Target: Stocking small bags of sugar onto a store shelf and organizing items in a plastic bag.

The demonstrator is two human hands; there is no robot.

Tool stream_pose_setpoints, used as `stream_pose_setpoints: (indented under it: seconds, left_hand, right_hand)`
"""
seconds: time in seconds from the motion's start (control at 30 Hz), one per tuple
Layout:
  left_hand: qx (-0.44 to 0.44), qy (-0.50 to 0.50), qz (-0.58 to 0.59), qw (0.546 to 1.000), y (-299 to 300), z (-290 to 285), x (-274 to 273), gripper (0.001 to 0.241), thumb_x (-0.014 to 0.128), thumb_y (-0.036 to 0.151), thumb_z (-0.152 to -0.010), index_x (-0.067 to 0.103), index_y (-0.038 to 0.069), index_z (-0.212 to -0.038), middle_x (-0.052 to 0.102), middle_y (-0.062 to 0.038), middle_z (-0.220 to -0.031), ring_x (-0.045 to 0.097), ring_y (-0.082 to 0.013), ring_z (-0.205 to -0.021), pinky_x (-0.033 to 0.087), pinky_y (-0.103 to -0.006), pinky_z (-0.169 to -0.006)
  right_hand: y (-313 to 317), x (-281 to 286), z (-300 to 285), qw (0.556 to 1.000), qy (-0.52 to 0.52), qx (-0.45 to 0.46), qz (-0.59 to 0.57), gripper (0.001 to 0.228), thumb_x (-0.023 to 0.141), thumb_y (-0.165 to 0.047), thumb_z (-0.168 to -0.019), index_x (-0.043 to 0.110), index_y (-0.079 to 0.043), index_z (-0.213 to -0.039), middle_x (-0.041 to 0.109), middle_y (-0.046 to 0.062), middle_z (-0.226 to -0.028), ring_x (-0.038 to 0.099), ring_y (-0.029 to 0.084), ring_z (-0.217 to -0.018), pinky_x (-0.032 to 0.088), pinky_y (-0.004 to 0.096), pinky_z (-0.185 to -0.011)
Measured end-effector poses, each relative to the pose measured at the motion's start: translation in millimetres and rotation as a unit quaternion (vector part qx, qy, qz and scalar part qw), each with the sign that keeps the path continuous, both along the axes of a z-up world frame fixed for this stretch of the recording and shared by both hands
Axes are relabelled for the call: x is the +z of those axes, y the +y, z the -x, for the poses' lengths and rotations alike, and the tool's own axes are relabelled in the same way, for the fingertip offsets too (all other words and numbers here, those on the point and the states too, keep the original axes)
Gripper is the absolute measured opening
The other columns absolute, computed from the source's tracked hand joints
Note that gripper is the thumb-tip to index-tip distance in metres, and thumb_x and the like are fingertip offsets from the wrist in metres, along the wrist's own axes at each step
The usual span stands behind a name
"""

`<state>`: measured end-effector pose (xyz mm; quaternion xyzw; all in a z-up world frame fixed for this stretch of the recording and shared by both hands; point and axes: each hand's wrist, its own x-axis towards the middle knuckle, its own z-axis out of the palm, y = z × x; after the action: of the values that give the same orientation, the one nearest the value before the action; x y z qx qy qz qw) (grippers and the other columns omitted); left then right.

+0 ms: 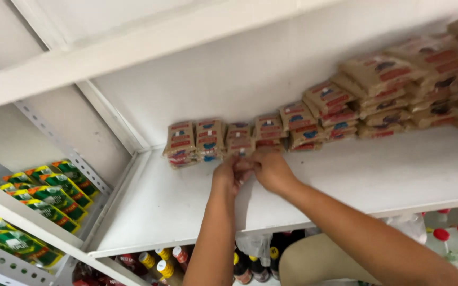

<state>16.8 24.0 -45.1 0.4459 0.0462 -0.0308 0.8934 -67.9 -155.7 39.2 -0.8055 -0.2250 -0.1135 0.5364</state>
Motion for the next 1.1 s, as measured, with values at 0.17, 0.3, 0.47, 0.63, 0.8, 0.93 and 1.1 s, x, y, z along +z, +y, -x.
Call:
stream_pose_setpoints:
  seconds: [0.17,0.3,0.47,0.63,0.8,0.93,1.1]
  left_hand:
    - [-0.026,0.029,-0.062,0.997,-17.1,90.3,28.6,0.027,0.058,0.023,-0.102,0.064,-0.002,-0.11,0.075,-0.013,-0.088,0.07,-0.0233,-0.075,0.058,-0.0342,-0.065]
    - [-0.012,0.086,-0.064,0.994,-35.4,169.3,72.6,0.032,0.063,0.018,-0.095,0.063,0.004,-0.123,0.074,-0.01,-0.1,0.072,-0.021,-0.079,0.06,-0.0335,-0.067]
    - [-0.016,0.154,0.03,0.988,-56.3,256.3,97.1,0.039,0.067,0.016,-0.094,0.059,0.007,-0.13,0.073,-0.011,-0.105,0.073,-0.0229,-0.083,0.061,-0.0378,-0.07]
    - [-0.027,0.231,0.057,0.971,-72.2,355.3,99.3,0.041,0.067,0.015,-0.091,0.057,0.011,-0.131,0.074,-0.009,-0.105,0.075,-0.0225,-0.088,0.064,-0.0422,-0.073]
    - [-0.12,0.247,0.089,0.957,-77.3,416.0,97.0,0.052,0.072,0.009,-0.089,0.055,0.01,-0.138,0.075,-0.009,-0.112,0.074,-0.0214,-0.097,0.063,-0.0393,-0.078]
    - [-0.186,0.237,0.072,0.951,-73.8,423.5,95.3,0.054,0.074,0.007,-0.09,0.057,0.003,-0.14,0.073,-0.01,-0.116,0.074,-0.0207,-0.101,0.062,-0.0366,-0.087]
    - [-0.21,0.128,0.054,0.968,-70.0,413.0,77.5,0.039,0.072,0.014,-0.096,0.063,-0.003,-0.13,0.074,-0.012,-0.117,0.072,-0.022,-0.102,0.06,-0.0364,-0.088]
  right_hand:
    - [-23.7,-10.0,57.8,0.993,-0.102,-0.033,0.039,0.026,0.067,0.0,-0.083,0.078,-0.004,-0.107,0.071,0.017,-0.111,0.07,0.031,-0.099,0.056,0.038,-0.086]
    - [-43.9,0.1,107.4,0.995,0.08,0.024,-0.051,0.026,0.068,-0.006,-0.087,0.076,-0.007,-0.112,0.061,0.008,-0.124,0.07,0.022,-0.105,0.061,0.036,-0.087]
    - [-84.2,3.0,163.0,0.98,0.149,0.088,-0.102,0.023,0.064,-0.005,-0.092,0.076,-0.005,-0.112,0.054,0.009,-0.128,0.06,0.023,-0.121,0.055,0.039,-0.098]
    - [-128.8,-18.9,221.5,0.963,0.206,0.107,-0.14,0.021,0.063,-0.008,-0.095,0.073,-0.003,-0.112,0.054,0.011,-0.13,0.058,0.025,-0.127,0.051,0.039,-0.107]
    - [-145.1,40.5,257.8,0.829,0.54,-0.052,-0.138,0.052,0.065,-0.027,-0.093,0.048,-0.017,-0.14,0.066,0.007,-0.129,0.069,0.025,-0.109,0.061,0.044,-0.089]
    - [-176.4,-16.2,276.1,0.798,0.569,0.023,-0.2,0.06,0.068,-0.023,-0.091,0.047,-0.016,-0.147,0.066,0.01,-0.121,0.068,0.023,-0.096,0.058,0.039,-0.077]
    - [-170.2,-13.5,296.9,0.79,0.538,0.051,-0.289,0.049,0.065,-0.012,-0.094,0.054,-0.004,-0.141,0.068,0.009,-0.118,0.069,0.018,-0.099,0.058,0.033,-0.077]
